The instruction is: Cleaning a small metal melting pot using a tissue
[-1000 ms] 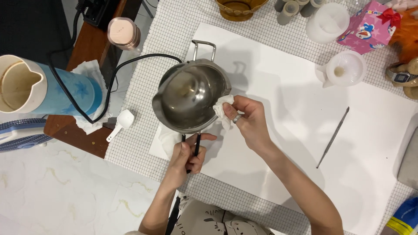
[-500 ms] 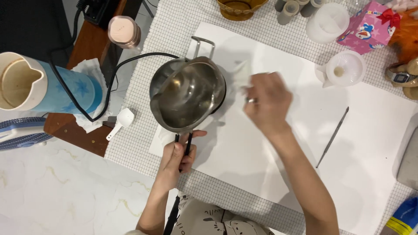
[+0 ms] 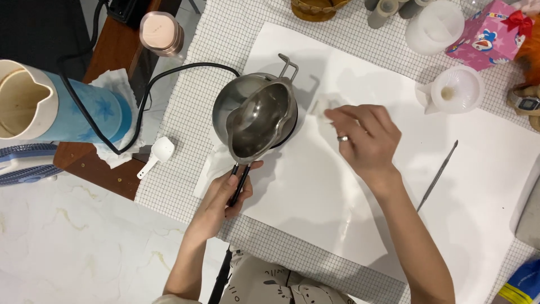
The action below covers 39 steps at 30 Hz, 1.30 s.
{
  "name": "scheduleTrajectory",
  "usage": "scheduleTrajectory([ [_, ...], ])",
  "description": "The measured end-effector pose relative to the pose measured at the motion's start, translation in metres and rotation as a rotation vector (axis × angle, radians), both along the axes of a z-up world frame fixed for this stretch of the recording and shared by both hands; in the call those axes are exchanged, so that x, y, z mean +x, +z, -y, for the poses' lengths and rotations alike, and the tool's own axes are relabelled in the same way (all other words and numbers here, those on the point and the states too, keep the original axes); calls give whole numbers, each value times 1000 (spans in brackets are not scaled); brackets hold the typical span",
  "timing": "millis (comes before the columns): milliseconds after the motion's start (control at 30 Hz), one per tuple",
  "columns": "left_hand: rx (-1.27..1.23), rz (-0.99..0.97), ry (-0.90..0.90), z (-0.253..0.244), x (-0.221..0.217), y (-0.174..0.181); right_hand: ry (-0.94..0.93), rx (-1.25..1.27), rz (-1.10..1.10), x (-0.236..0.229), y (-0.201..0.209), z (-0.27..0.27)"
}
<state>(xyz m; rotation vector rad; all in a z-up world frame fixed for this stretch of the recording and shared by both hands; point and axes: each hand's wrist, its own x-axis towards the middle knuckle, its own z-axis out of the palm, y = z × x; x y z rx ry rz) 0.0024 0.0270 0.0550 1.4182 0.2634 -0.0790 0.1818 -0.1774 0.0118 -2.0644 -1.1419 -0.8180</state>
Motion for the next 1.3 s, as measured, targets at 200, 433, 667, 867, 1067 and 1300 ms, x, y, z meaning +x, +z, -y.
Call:
scheduleTrajectory([
  [200,245,-19,25,-2,5,11,203,-75,117,-3,20,-32],
  [433,611,-64,98,-1,5,13,185,-236,225,3,33,-53],
  [667,965,-80,147,-3,-1,-12,270,-160,95,3,22,-59],
  [867,871,-26,239,-2,-2,-36,323,-57,-80,-10,-9,-62],
  [1067,930,-4,253,4,-5,-44,336,43,-238,-29,-35,-59],
  [1300,853,49,278,-3,-4,-53,249,-38,13,-17,-1,-61],
])
